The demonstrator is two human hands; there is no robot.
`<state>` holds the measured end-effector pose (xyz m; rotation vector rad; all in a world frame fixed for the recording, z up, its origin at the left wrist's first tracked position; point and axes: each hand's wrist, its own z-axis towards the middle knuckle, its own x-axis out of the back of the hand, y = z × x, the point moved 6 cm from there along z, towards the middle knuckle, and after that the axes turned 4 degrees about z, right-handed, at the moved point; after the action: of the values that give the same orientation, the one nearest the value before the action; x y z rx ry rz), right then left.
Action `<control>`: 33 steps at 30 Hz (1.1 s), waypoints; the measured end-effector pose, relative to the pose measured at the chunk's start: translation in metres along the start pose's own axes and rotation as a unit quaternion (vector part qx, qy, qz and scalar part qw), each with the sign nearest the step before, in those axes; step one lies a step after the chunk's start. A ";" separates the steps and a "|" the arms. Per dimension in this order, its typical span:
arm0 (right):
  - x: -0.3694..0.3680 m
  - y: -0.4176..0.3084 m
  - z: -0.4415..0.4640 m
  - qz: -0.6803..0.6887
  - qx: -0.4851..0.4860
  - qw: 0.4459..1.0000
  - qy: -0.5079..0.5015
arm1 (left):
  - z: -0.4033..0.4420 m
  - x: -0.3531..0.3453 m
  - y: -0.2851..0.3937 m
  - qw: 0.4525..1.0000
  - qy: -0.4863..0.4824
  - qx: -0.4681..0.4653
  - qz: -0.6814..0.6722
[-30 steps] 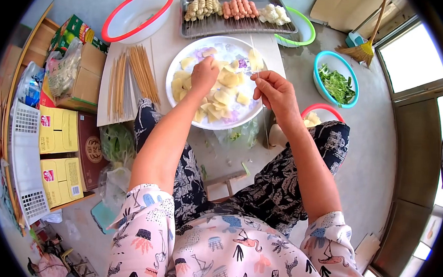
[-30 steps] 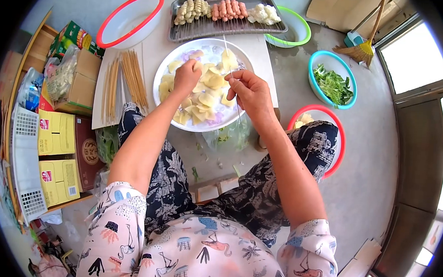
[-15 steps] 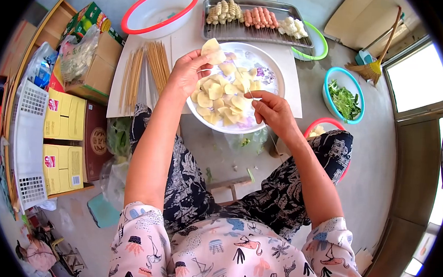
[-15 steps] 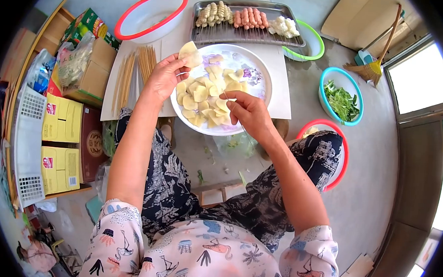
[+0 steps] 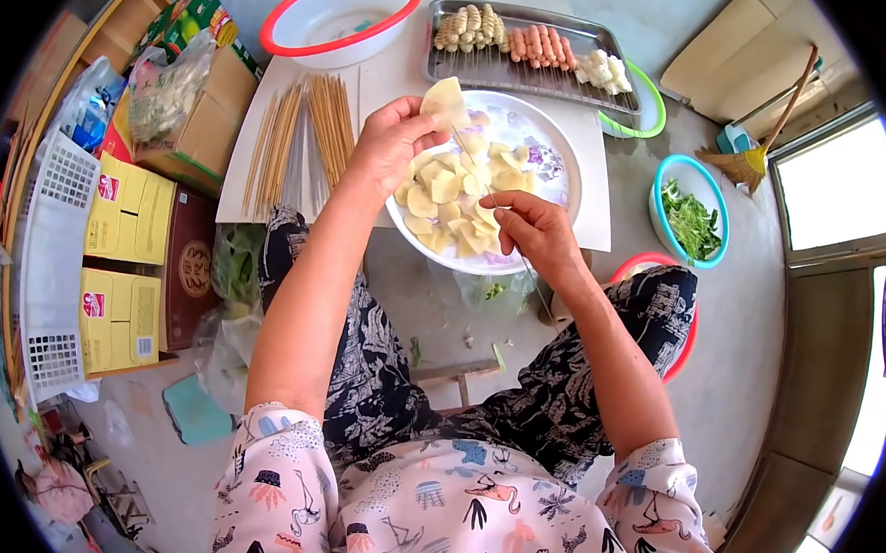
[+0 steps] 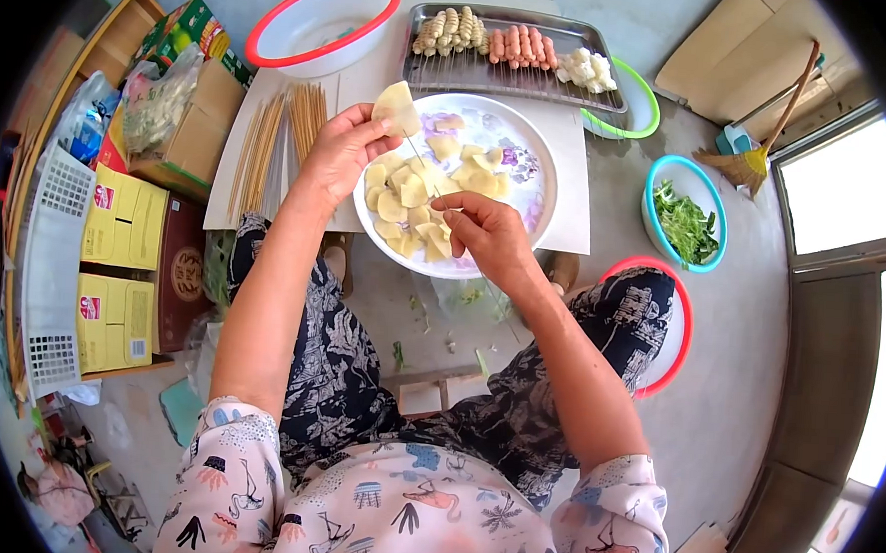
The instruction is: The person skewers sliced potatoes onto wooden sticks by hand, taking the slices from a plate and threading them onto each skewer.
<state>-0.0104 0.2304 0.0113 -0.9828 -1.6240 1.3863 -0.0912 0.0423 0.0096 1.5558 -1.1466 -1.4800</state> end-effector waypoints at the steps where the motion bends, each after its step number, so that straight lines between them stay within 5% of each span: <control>1: -0.001 0.000 0.000 0.000 -0.001 1.000 -0.001 | 0.000 0.000 0.000 1.000 -0.002 -0.002 0.000; 33: -0.006 -0.001 0.002 0.016 0.006 1.000 0.018 | -0.010 0.005 0.005 0.999 -0.015 0.029 -0.018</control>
<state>-0.0097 0.2241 0.0114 -1.0245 -1.5778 1.3912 -0.0827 0.0353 0.0136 1.6067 -1.1949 -1.5097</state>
